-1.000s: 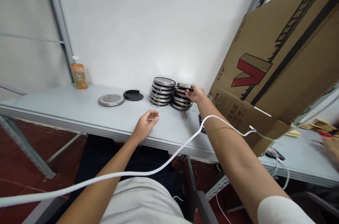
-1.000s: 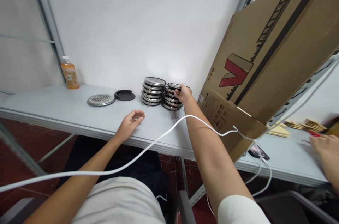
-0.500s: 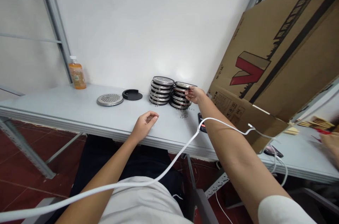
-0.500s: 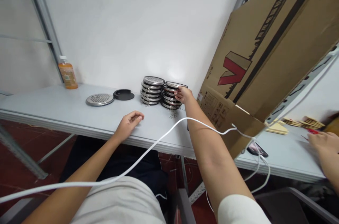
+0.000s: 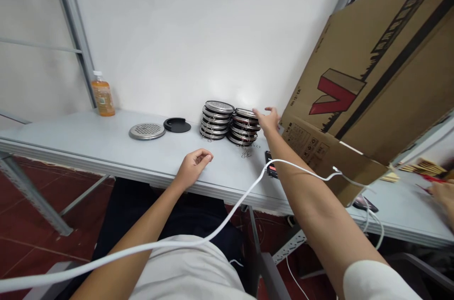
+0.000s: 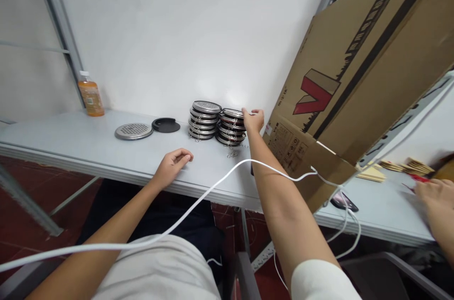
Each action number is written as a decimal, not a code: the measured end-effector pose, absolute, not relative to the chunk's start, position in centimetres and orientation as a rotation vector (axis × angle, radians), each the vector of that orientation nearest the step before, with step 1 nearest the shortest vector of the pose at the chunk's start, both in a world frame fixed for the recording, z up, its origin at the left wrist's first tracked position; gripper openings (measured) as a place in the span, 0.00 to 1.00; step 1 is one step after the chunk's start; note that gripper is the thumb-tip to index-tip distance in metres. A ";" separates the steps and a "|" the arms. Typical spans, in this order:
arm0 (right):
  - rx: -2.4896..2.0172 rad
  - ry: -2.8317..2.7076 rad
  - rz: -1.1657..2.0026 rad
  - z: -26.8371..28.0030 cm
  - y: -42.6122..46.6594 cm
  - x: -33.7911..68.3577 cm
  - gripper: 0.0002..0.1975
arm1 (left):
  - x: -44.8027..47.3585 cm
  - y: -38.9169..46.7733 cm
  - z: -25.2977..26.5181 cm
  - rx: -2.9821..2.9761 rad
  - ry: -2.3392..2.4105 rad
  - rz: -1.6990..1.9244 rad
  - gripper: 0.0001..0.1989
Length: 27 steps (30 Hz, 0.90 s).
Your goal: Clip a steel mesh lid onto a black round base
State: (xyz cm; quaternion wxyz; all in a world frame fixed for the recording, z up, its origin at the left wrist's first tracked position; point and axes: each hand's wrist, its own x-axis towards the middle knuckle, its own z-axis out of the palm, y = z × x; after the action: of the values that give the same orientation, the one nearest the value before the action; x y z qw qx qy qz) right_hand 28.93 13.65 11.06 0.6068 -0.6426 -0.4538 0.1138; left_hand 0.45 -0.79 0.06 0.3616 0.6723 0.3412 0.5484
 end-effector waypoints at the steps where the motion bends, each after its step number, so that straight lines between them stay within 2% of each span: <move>1: -1.525 -1.087 0.161 11.0 13.8 29.1 0.25 | 0.4 -0.8 0.1 1.737 0.878 1.411 0.13; 2: -1.551 -1.148 0.106 11.0 13.9 29.2 0.30 | 0.4 -0.8 0.0 1.742 0.878 1.409 0.13; 4: -1.597 -1.375 0.072 11.1 14.5 29.6 0.33 | 0.3 -0.8 0.0 1.756 0.880 1.402 0.13; 9: -1.619 -1.721 0.030 11.4 15.9 30.9 0.27 | 0.3 -0.9 0.1 1.795 0.891 1.377 0.13; 14: -1.550 -1.719 -0.036 11.4 16.0 31.3 0.16 | 0.3 -1.2 0.4 1.805 0.880 1.369 0.13; 27: -1.477 -1.434 0.095 11.3 17.1 32.4 0.16 | 0.4 -1.1 0.2 1.783 0.854 1.371 0.13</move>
State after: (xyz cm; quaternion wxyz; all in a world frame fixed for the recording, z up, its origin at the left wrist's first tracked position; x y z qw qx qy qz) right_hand 32.37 17.11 11.31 0.5143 -0.6147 -0.5967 0.0396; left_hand 0.35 -1.14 0.18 0.3595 0.6914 0.3314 0.5318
